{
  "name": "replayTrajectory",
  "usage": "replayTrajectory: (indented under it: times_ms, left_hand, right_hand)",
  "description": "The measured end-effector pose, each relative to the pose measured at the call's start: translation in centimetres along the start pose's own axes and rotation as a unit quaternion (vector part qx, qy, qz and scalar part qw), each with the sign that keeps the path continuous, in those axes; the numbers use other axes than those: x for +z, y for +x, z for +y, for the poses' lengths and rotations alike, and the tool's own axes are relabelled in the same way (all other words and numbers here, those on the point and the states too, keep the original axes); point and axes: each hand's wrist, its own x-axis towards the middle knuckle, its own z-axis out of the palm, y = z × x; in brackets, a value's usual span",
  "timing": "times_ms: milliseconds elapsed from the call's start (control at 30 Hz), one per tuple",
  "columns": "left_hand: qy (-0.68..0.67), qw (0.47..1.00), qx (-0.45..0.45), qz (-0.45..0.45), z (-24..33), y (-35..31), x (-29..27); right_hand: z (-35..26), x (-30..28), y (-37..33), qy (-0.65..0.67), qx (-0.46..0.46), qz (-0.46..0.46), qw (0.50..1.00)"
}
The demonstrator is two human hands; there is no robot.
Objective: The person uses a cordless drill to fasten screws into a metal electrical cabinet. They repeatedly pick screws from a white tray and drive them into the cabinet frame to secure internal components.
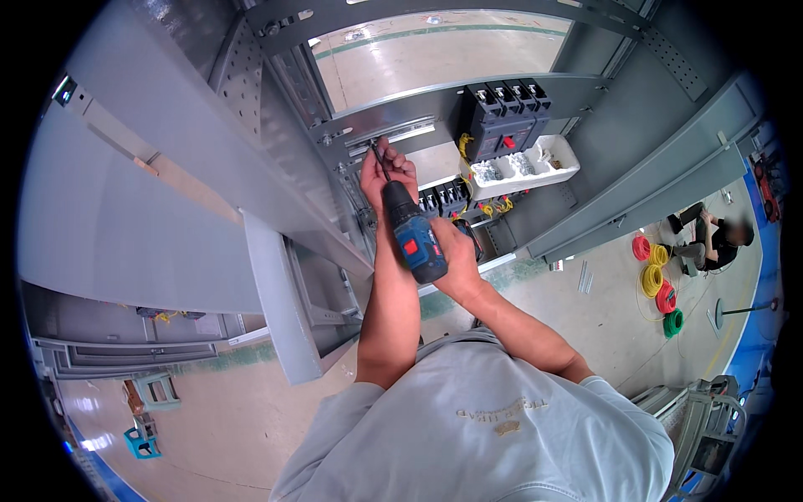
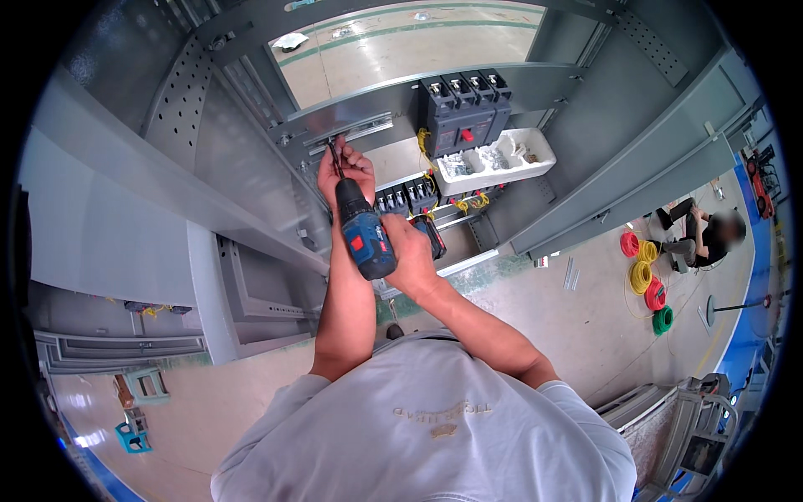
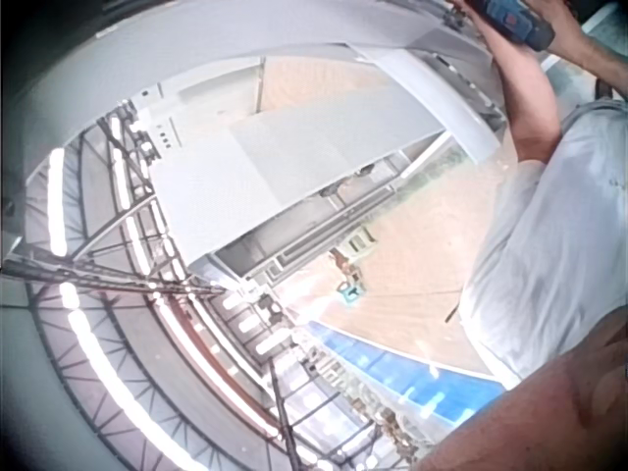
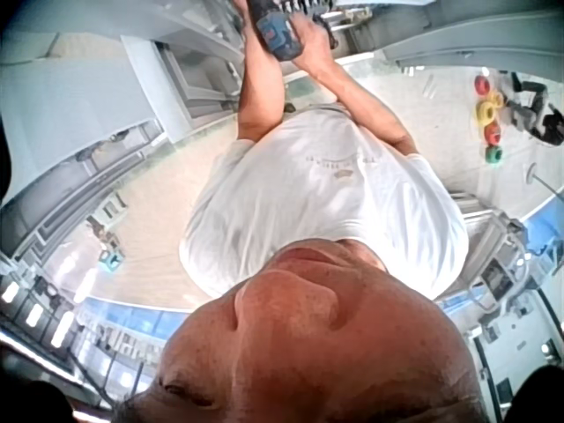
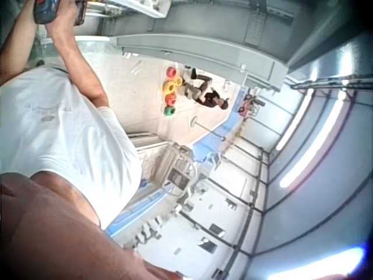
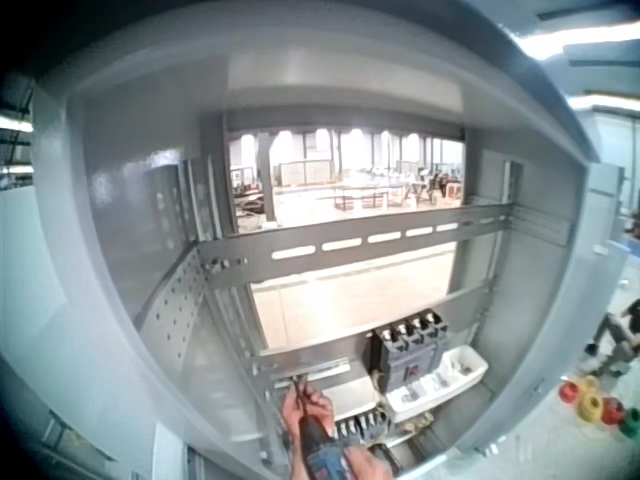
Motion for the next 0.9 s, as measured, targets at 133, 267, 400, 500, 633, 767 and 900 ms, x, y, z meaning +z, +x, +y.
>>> replayTrajectory:
  times_ms: [133, 267, 400, 500, 633, 767, 900]
  left_hand:
    - [0.023, 1.0, 0.009, 0.011, -0.2, -0.4, -0.5]
    - [0.039, 0.999, 0.019, 0.012, -0.3, -0.4, -1.0]
    - [0.045, 0.998, 0.022, 0.032, -0.1, -0.6, -2.0]
    - [0.039, 0.999, 0.019, 0.008, -0.9, -1.0, -3.7]
    - [0.046, 0.996, -0.035, -0.069, 0.5, -0.4, -8.3]
    - [0.086, 0.993, -0.079, 0.022, 0.9, -2.0, -9.4]
    - [0.212, 0.966, -0.076, 0.129, -1.3, -4.6, -9.1]
  right_hand:
    - [0.2, 0.3, 0.0, -0.005, -0.008, 0.011, 1.0]
    - [-0.1, 0.3, 0.2, -0.011, 0.0, 0.012, 1.0]
    - [-0.1, 0.1, 0.4, -0.024, 0.001, 0.002, 1.0]
    - [-0.1, 0.0, 0.4, -0.023, -0.007, 0.016, 1.0]
    - [0.0, 0.0, 0.3, -0.011, -0.041, 0.018, 0.999]
    - [-0.1, -1.6, -0.9, -0.026, -0.009, 0.013, 1.0]
    - [1.9, -4.1, -3.8, 0.044, -0.043, -0.02, 0.998]
